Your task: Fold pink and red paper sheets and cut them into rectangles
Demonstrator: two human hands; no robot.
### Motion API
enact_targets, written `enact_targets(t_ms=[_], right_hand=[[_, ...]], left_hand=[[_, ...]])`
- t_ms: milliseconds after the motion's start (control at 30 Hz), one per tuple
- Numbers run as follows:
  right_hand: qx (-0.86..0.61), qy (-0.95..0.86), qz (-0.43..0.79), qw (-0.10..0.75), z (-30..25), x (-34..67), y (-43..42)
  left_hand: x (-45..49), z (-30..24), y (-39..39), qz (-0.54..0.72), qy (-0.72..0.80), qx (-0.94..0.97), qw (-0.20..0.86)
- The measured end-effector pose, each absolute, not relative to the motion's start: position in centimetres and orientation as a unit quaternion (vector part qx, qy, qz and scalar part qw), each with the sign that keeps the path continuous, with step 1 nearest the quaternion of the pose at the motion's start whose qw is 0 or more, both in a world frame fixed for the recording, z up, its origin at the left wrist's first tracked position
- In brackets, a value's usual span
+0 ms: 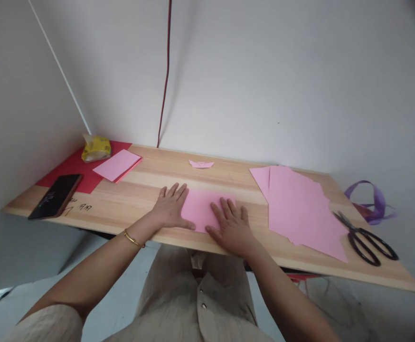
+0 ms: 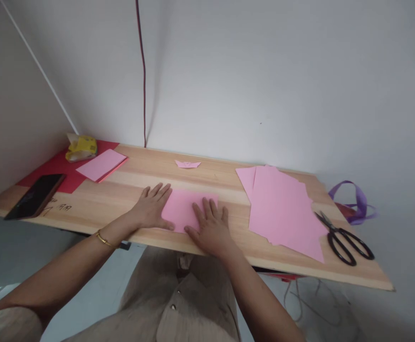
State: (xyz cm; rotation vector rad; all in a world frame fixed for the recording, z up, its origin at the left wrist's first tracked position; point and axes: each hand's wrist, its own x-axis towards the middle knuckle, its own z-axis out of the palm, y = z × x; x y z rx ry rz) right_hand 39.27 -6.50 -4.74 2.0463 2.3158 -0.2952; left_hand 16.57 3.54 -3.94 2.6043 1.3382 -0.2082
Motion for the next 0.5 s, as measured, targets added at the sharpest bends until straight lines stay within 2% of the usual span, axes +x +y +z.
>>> enact_targets(t_ms=[500], right_hand=[[0.656, 0.749, -0.091, 0.010, -5.3, 39.4, -6.4]], left_hand=[[12.8, -4.1, 2.7, -0.059, 0.507, 0.856, 0.080]])
